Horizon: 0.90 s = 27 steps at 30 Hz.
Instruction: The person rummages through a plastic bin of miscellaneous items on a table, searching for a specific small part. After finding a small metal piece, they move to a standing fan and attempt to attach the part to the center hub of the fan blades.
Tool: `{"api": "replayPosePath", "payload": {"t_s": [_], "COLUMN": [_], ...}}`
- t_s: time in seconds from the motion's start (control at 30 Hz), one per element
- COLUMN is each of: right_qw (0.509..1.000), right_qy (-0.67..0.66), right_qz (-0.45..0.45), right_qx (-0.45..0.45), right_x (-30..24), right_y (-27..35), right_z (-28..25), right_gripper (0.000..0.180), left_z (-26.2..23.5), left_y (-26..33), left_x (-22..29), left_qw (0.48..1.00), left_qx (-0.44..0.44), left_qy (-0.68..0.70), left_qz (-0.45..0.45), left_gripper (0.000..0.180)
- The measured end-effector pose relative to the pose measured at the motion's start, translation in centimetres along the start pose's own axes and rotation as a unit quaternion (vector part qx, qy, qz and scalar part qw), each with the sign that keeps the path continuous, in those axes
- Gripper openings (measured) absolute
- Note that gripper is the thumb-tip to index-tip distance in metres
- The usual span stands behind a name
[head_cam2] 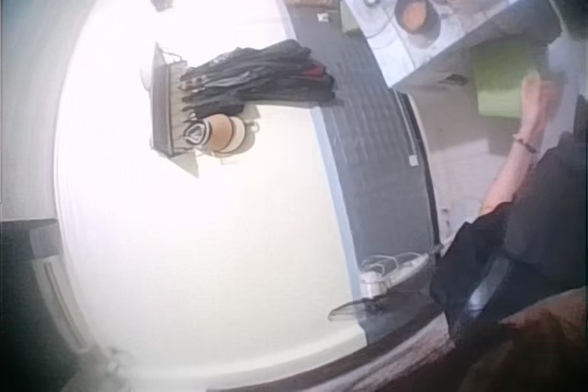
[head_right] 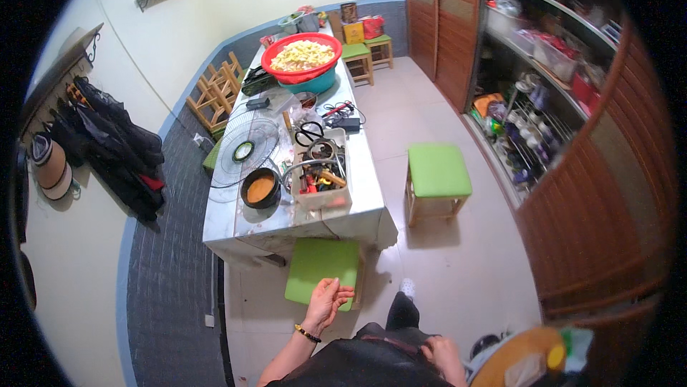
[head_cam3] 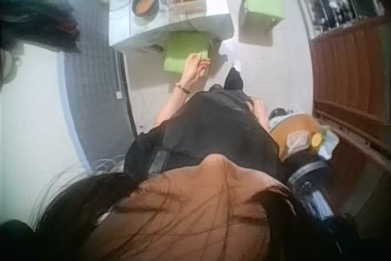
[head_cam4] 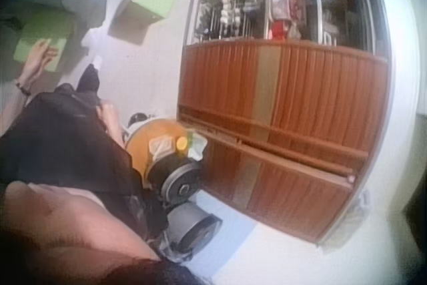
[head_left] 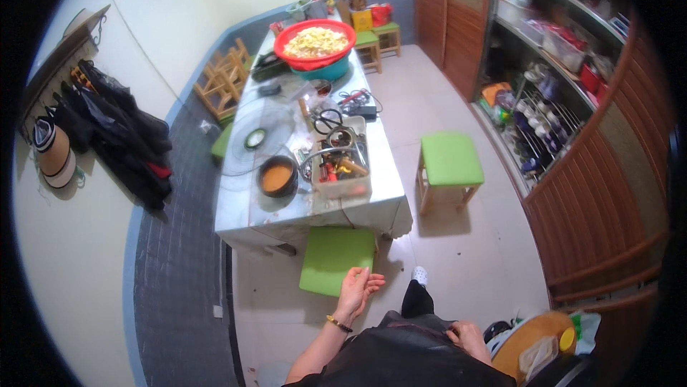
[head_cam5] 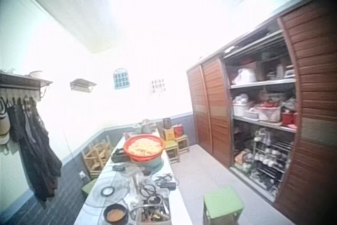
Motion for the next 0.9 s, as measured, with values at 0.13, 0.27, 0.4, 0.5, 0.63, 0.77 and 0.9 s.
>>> {"api": "replayPosePath", "payload": {"t_s": [0.13,0.27,0.4,0.5,0.63,0.77,0.9], "right_qw": [0.999,0.997,0.986,0.978,0.96,0.945,0.937], "right_qy": [0.011,0.06,0.125,0.112,0.062,0.062,0.06], "right_qz": [-0.004,-0.008,-0.069,-0.128,-0.204,-0.218,-0.233], "right_qx": [-0.049,-0.056,-0.09,-0.118,-0.179,-0.235,-0.252], "right_x": [4.2,7.3,6.5,3.8,0.0,-2.3,-3.6], "right_y": [-8.6,-19.8,-28.5,-32.8,-35.2,-37.2,-40.5], "right_z": [-4.7,-10.8,-12.7,-11.1,-7.5,-5.0,-4.3], "right_gripper": [0.02,0.02,0.022,0.023,0.021,0.02,0.021], "left_z": [2.3,3.7,3.5,3.4,4.3,5.9,5.7], "left_y": [-5.6,-10.5,-12.6,-14.3,-18.2,-21.7,-22.6], "left_x": [3.7,9.4,13.3,16.2,18.7,19.6,19.0], "left_qw": [0.992,0.957,0.9,0.853,0.821,0.765,0.746], "left_qx": [0.078,0.16,0.249,0.306,0.302,0.272,0.271], "left_qy": [-0.088,-0.169,-0.247,-0.333,-0.384,-0.479,-0.528], "left_qz": [0.045,0.17,0.26,0.261,0.295,0.334,0.301], "left_gripper": [0.017,0.01,0.011,0.012,0.013,0.015,0.018]}}
Point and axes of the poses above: each hand's wrist, its own y-axis away from the middle knuckle, its own z-axis out of the palm, x = y × z, the point moved 9 cm from there along -y, towards the middle knuckle, and after that the axes turned 6 degrees about -z, right-handed, at the moved point
